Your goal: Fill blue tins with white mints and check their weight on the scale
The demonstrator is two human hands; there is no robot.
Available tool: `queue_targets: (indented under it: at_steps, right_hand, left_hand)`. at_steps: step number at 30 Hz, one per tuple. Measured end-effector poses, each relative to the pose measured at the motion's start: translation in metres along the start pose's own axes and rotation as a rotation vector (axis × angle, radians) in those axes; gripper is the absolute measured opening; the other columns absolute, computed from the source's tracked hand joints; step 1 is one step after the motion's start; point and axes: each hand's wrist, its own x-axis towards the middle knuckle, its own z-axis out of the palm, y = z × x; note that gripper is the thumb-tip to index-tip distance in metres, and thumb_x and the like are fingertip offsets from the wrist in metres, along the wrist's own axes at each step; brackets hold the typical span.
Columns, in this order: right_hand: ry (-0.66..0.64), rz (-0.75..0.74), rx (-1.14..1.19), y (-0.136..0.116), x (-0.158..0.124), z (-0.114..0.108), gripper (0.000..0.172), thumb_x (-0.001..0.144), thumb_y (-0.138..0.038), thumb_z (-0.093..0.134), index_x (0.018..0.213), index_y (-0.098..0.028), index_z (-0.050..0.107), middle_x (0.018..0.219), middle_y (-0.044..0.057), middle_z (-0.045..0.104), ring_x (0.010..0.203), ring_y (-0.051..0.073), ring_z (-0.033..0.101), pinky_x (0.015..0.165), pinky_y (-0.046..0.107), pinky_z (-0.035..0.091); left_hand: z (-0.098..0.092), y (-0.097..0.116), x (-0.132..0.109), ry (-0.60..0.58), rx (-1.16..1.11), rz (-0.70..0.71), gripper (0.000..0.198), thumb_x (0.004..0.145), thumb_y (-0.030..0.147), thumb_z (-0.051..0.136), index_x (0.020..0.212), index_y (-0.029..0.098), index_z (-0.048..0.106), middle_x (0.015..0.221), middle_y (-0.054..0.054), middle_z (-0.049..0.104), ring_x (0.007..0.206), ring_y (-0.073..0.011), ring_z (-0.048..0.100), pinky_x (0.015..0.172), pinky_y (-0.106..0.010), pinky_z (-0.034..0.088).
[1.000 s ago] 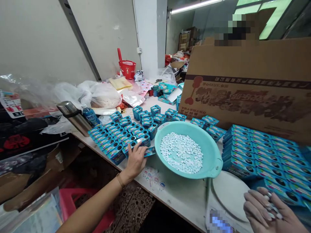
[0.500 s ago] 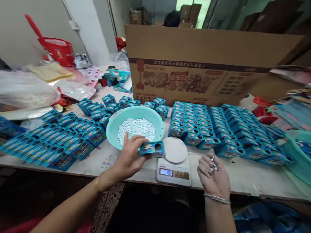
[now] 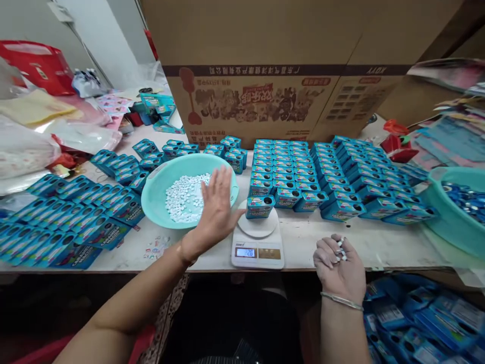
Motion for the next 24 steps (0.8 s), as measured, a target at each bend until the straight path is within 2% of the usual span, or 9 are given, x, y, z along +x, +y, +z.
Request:
queue_targets:
  at_steps: [2, 4, 6, 10, 14, 18, 21, 24]
  right_hand:
    - [-0.001, 0.016, -0.003, 0.004, 0.005, 0.003, 0.019, 0.076, -0.012, 0.067, 0.081, -0.019, 0.051, 0.057, -0.01, 0.043, 0.043, 0.003, 0.039, 0.038, 0.013, 0.031]
    - [0.003, 0.036, -0.004, 0.009, 0.01, 0.007, 0.018, 0.077, -0.013, 0.067, 0.081, -0.019, 0.051, 0.056, -0.01, 0.043, 0.042, 0.004, 0.039, 0.039, 0.013, 0.032]
    - [-0.007, 0.05, -0.019, 0.013, 0.014, 0.012, 0.016, 0.079, -0.013, 0.065, 0.081, -0.019, 0.051, 0.055, -0.01, 0.041, 0.042, 0.004, 0.039, 0.039, 0.014, 0.032]
    - [-0.047, 0.056, -0.076, 0.019, 0.021, 0.022, 0.014, 0.082, -0.016, 0.063, 0.08, -0.021, 0.051, 0.054, -0.01, 0.037, 0.042, 0.004, 0.036, 0.039, 0.014, 0.03]
    - [-0.034, 0.06, -0.102, 0.024, 0.026, 0.036, 0.012, 0.083, -0.018, 0.064, 0.081, -0.02, 0.052, 0.053, -0.01, 0.036, 0.042, 0.005, 0.036, 0.038, 0.015, 0.03]
    - [0.015, 0.049, -0.123, 0.029, 0.033, 0.062, 0.011, 0.084, -0.018, 0.062, 0.08, -0.019, 0.052, 0.057, -0.009, 0.042, 0.043, 0.004, 0.038, 0.04, 0.014, 0.032]
    - [0.04, 0.01, -0.157, 0.037, 0.043, 0.088, 0.009, 0.086, -0.02, 0.06, 0.08, -0.018, 0.053, 0.063, -0.006, 0.048, 0.045, 0.004, 0.04, 0.041, 0.014, 0.033]
    - [0.013, -0.059, -0.214, 0.047, 0.056, 0.11, 0.013, 0.086, -0.025, 0.061, 0.078, -0.019, 0.053, 0.06, -0.007, 0.046, 0.044, 0.004, 0.038, 0.04, 0.015, 0.032]
  left_hand:
    - [-0.018, -0.009, -0.019, 0.13, 0.001, -0.039, 0.09, 0.09, 0.037, 0.062, 0.156, 0.02, 0.004, 0.159, -0.021, 0.028, 0.15, -0.0384, 0.02, 0.119, -0.063, 0.017]
    - [-0.031, -0.019, -0.037, 0.199, -0.007, -0.062, 0.085, 0.089, 0.038, 0.064, 0.155, 0.021, 0.013, 0.153, -0.02, 0.037, 0.146, -0.0373, 0.03, 0.118, -0.059, 0.026]
    - [-0.037, -0.029, -0.051, 0.226, -0.018, -0.078, 0.08, 0.088, 0.037, 0.065, 0.153, 0.021, 0.023, 0.148, -0.019, 0.043, 0.143, -0.0368, 0.036, 0.116, -0.057, 0.031]
    - [-0.037, -0.034, -0.06, 0.233, -0.046, -0.102, 0.071, 0.088, 0.034, 0.066, 0.15, 0.025, 0.031, 0.142, -0.015, 0.05, 0.14, -0.0356, 0.04, 0.116, -0.059, 0.032]
    - [-0.029, -0.025, -0.053, 0.233, -0.154, -0.063, 0.067, 0.089, 0.032, 0.066, 0.148, 0.027, 0.034, 0.14, -0.012, 0.052, 0.14, -0.0325, 0.041, 0.116, -0.055, 0.035]
    - [-0.016, -0.01, -0.037, 0.182, -0.271, -0.001, 0.068, 0.09, 0.035, 0.065, 0.148, 0.024, 0.032, 0.143, -0.014, 0.049, 0.14, -0.0317, 0.04, 0.115, -0.053, 0.037]
    - [0.001, 0.004, -0.018, 0.107, -0.355, 0.041, 0.071, 0.089, 0.038, 0.065, 0.148, 0.022, 0.03, 0.143, -0.016, 0.048, 0.138, -0.0325, 0.043, 0.115, -0.053, 0.038]
    - [0.025, 0.019, 0.005, 0.005, -0.445, 0.091, 0.071, 0.085, 0.036, 0.069, 0.146, 0.021, 0.034, 0.14, -0.016, 0.051, 0.133, -0.0329, 0.046, 0.112, -0.053, 0.04]
